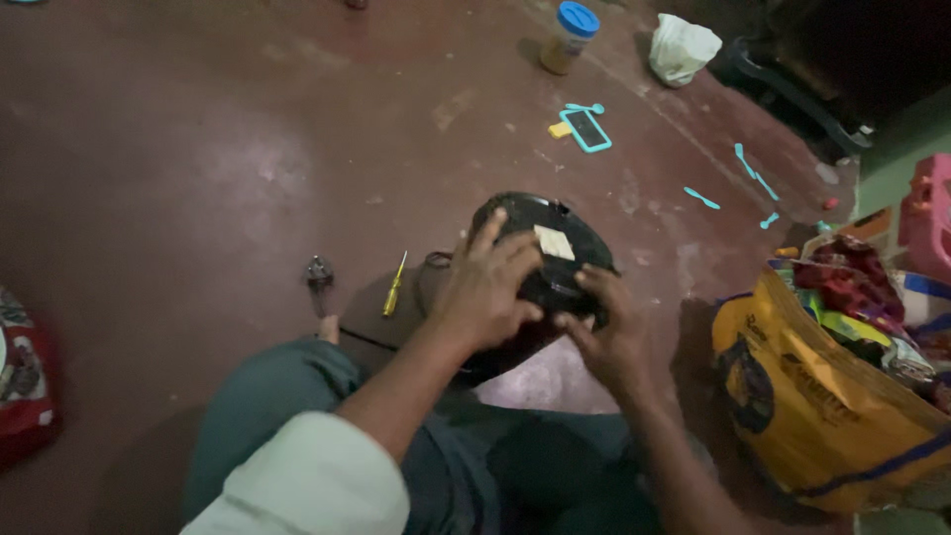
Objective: The person uses a screwdriver to remove screws from the base of a small electric appliance, then flips it over and removes the top cover to access the interior. The person removes a white plastic component from inside the appliance.
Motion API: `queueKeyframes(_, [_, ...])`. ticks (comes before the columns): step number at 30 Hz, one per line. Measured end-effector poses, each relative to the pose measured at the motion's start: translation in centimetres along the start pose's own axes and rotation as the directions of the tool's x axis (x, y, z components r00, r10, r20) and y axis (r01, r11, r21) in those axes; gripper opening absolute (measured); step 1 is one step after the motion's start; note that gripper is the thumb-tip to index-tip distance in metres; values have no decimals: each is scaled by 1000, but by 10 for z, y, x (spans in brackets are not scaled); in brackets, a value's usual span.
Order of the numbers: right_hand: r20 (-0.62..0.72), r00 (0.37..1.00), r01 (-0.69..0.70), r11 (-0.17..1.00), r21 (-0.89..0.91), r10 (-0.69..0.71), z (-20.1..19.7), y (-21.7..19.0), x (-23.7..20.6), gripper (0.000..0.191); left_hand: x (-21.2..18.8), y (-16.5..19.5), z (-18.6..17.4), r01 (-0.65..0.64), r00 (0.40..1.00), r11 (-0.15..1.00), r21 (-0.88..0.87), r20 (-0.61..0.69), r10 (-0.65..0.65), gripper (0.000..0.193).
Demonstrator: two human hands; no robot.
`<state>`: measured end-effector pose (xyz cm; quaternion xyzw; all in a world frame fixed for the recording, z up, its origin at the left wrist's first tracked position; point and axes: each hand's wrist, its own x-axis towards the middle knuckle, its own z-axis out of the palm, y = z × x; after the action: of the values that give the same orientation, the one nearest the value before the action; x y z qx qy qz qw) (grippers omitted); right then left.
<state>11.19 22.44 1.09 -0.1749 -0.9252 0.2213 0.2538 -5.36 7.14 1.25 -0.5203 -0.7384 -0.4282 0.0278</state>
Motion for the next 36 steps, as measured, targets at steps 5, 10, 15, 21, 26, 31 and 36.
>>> queueKeyframes(5, [26, 997, -76, 997, -16, 76, -10, -20, -46, 61, -36, 26, 3, -17, 999, 999, -48, 49, 19, 65])
queueKeyframes(10, [-14, 1000, -26, 998, -59, 26, -11, -23, -59, 58, -57, 33, 3, -82, 996, 997, 13, 16, 82, 61])
queueKeyframes(15, [1, 1000, -9, 998, -67, 9, -19, -23, -77, 56, -74, 49, 9, -107, 994, 994, 17, 28, 106, 56])
queueKeyframes(21, [-12, 994, 107, 990, -87, -109, -23, -25, -91, 56, -92, 60, 8, -44, 995, 991, 128, 99, 31, 48])
queueKeyframes(26, [18, 990, 138, 985, -105, -137, -23, -30, -90, 53, -95, 58, 3, -70, 995, 989, 130, 81, 60, 50])
queueKeyframes(31, [-37, 971, 230, 962, -144, -238, -24, -33, -102, 49, -102, 64, 0, -95, 991, 987, 128, 109, 81, 50])
queueKeyframes(36, [-43, 971, 229, 966, -117, -235, -26, -37, -110, 45, -104, 69, 5, -128, 984, 979, 157, 142, 106, 52])
